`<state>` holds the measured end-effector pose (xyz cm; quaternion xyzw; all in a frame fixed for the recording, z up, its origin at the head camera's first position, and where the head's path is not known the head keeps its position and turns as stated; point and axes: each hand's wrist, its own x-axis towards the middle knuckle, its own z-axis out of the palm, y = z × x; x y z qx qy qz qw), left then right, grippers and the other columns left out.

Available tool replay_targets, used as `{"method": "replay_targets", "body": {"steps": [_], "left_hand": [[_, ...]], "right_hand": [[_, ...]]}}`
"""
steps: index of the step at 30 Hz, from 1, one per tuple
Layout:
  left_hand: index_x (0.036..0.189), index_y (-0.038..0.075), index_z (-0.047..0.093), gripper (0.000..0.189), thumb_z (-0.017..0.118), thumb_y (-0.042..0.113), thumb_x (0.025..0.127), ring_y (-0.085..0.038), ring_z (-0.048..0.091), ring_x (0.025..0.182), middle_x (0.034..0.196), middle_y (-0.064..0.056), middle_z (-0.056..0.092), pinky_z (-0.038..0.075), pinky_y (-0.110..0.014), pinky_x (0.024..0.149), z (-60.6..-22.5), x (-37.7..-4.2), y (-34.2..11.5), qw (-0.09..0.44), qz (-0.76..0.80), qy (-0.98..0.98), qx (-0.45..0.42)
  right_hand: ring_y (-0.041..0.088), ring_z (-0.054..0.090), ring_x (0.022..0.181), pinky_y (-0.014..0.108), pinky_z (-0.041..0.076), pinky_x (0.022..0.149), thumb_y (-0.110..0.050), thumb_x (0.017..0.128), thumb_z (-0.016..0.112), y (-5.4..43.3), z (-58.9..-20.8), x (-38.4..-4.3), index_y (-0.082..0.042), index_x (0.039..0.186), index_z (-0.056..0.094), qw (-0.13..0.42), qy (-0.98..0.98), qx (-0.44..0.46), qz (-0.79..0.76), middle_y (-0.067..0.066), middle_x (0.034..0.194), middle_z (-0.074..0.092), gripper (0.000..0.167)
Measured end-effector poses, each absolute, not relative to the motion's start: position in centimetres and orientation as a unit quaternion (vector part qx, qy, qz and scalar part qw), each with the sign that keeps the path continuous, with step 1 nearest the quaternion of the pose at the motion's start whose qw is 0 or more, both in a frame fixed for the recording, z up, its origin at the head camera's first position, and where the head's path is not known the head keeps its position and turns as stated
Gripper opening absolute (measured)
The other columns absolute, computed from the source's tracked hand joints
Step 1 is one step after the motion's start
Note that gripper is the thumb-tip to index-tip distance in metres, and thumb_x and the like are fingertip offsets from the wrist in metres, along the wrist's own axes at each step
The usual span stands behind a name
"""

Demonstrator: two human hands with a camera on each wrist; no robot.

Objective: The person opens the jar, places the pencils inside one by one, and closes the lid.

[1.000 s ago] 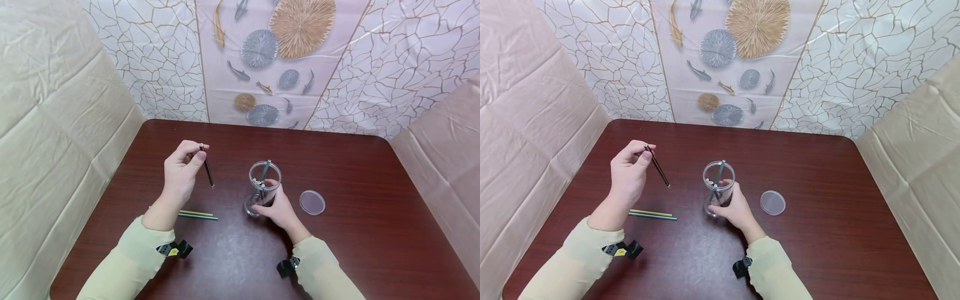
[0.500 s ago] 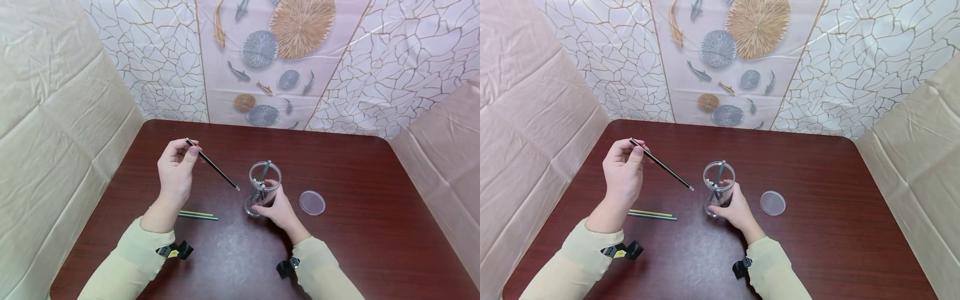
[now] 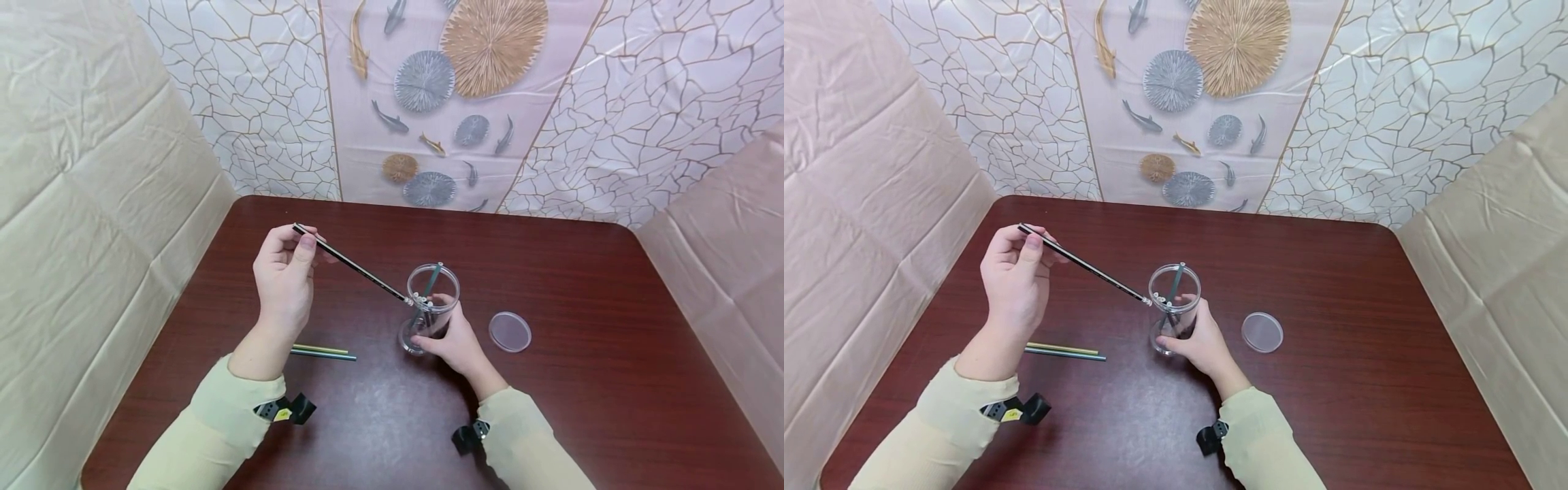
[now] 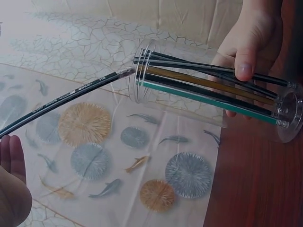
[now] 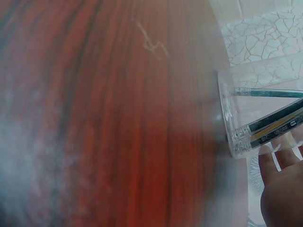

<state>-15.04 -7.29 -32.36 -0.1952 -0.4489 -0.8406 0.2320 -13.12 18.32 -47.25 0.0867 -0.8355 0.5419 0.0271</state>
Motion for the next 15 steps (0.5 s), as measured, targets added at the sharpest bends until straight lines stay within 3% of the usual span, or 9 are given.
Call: {"method": "replay_targets", "body": {"steps": [15], "left_hand": [[0.093,0.005,0.06,0.01,0.066,0.01,0.086,-0.018,0.065,0.069,0.085,-0.008,0.063,0.055,-0.033,0.069,-32.61,-15.02,-7.13,0.215,-0.853,-0.422,-0.219]], "right_hand": [[0.025,0.049,0.118,0.045,0.032,0.101,-0.014,0.065,0.085,18.2,-46.95,-12.93,-0.005,0.132,0.034,0.035,-0.835,0.088,0.542,0.013,0.13,0.052,0.085]]}}
